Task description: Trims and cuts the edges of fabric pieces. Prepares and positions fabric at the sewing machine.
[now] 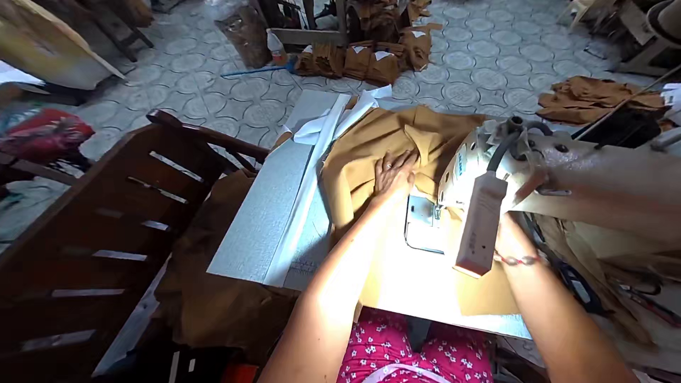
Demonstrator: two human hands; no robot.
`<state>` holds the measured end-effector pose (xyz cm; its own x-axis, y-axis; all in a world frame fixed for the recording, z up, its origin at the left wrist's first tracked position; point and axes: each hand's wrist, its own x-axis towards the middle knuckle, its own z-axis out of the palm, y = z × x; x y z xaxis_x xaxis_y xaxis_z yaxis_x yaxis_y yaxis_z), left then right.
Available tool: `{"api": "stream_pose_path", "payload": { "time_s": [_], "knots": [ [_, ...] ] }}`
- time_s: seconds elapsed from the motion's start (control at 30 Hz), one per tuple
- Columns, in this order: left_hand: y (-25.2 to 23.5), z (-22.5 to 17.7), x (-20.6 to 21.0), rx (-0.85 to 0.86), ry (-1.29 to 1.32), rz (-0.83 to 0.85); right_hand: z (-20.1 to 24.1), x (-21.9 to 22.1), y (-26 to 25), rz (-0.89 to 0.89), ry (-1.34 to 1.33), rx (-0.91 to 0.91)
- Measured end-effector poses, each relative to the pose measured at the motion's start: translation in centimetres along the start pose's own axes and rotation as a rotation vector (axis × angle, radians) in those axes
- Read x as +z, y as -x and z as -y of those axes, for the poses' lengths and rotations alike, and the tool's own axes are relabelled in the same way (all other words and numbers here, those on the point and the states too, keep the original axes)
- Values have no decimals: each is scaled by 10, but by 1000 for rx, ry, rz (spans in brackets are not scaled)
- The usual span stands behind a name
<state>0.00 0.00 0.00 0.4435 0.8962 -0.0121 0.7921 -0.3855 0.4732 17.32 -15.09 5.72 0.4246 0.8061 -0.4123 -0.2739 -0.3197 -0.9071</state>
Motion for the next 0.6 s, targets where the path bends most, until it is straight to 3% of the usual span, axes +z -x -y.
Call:
{"api": "stream_pose_path", "payload": {
  "time_s": [0.07,0.13,0.2,0.3,0.47,0.6],
  "knots": [
    [-1,16,-8,-36,18,-61,-5,-1,3,-177,-80,-140],
    [9,38,-23,-51,27,-84,-32,-40,11,-113,-10,-331],
    [32,64,-41,2,11,-77,-49,-73,34,-81,188,-412],
    [92,97,-67,125,44,-32,-69,-93,69,-60,394,-578],
    [187,116,-96,29,128,204,-71,-51,92,129,552,-1022],
    [219,119,-112,71,287,334,-84,13,85,329,572,-1098]
  ]
}}
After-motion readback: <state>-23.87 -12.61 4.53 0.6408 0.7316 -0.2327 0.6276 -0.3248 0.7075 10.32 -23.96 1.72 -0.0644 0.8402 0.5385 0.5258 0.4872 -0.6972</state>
